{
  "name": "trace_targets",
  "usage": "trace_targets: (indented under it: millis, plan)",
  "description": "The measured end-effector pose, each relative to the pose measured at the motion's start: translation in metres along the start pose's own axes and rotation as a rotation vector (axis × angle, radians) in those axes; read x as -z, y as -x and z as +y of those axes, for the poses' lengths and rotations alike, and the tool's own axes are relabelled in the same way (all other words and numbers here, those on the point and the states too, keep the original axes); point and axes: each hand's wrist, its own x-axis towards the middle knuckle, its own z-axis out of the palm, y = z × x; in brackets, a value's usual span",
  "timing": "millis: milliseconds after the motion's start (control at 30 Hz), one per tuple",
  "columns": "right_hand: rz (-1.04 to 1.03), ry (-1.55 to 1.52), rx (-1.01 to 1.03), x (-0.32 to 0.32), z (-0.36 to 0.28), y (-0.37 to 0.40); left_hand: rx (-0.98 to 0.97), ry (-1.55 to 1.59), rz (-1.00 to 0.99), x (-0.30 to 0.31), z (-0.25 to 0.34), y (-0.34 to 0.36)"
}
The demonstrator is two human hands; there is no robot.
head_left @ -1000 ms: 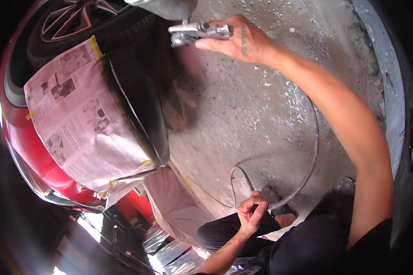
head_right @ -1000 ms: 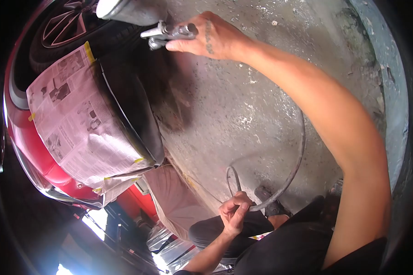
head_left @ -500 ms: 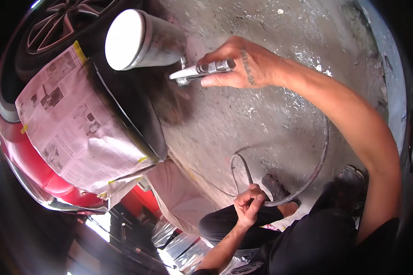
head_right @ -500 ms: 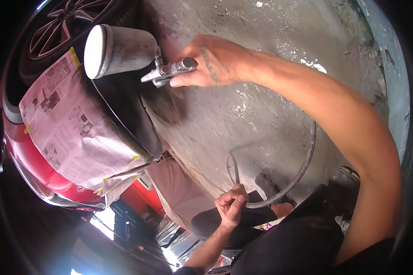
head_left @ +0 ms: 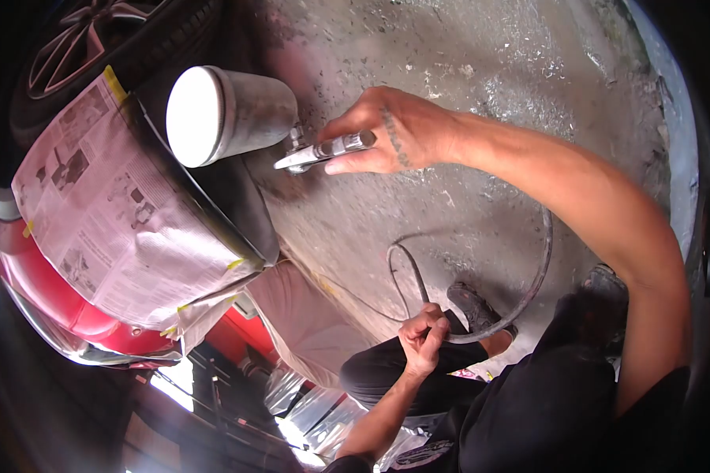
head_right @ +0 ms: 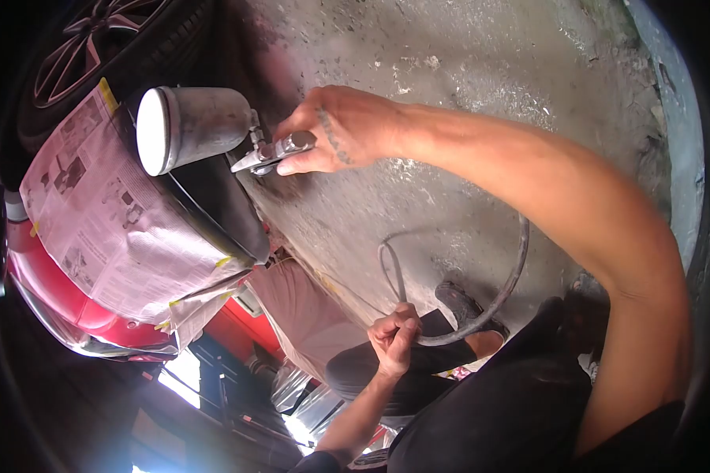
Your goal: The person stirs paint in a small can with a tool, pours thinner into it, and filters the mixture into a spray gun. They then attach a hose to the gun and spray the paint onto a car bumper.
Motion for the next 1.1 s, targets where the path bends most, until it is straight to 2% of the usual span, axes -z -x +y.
trace_targets:
  millis: [100, 167, 200, 233, 300, 333, 500, 567, 633, 833, 933, 967, 1033, 1067, 1100]
  plan:
    - [-0.045, -0.005, -0.021, 0.011, 0.002, -0.004, -0.002, -0.002, 0.001, 0.001, -0.002, 0.001]
    - [0.105, 0.075, -0.052, 0.023, 0.002, -0.013, -0.01, 0.017, 0.0, 0.002, -0.002, -0.001]
    - [0.197, 0.093, 0.018, 0.03, 0.004, -0.019, -0.013, 0.018, -0.001, 0.002, -0.002, -0.003]
    - [0.4, 0.175, 0.072, 0.025, 0.015, -0.033, -0.022, 0.032, 0.014, 0.002, -0.002, -0.004]
    - [0.422, 0.177, 0.009, 0.036, 0.021, -0.046, -0.032, 0.045, 0.03, 0.003, -0.001, -0.008]
    - [0.216, 0.054, -0.15, 0.057, -0.013, -0.045, -0.043, 0.057, 0.041, 0.002, 0.0, -0.01]
    - [0.342, 0.187, -0.024, 0.03, 0.018, -0.049, -0.047, 0.069, 0.039, 0.005, 0.0, -0.015]
    - [0.139, 0.043, -0.05, 0.024, 0.01, -0.033, -0.034, 0.069, 0.028, 0.004, -0.002, -0.014]
    - [-0.031, 0.077, -0.085, 0.019, 0.004, -0.016, -0.022, 0.066, 0.014, 0.002, -0.005, -0.011]
    - [-0.04, 0.083, 0.012, 0.036, 0.001, -0.008, -0.009, 0.076, -0.019, -0.005, -0.007, -0.015]
    - [0.148, 0.185, -0.121, 0.062, -0.007, -0.035, -0.021, 0.096, -0.008, -0.008, -0.002, -0.025]
    - [0.146, 0.193, -0.107, 0.068, -0.009, -0.047, -0.023, 0.096, 0.002, -0.01, 0.0, -0.029]
    - [0.381, 0.307, -0.049, 0.077, -0.011, -0.068, -0.05, 0.112, 0.004, -0.009, -0.001, -0.034]
    - [0.433, 0.329, 0.064, 0.078, -0.004, -0.077, -0.053, 0.113, 0.001, -0.007, -0.003, -0.035]
    - [0.424, 0.336, 0.074, 0.081, -0.013, -0.078, -0.057, 0.118, -0.003, -0.006, -0.004, -0.038]
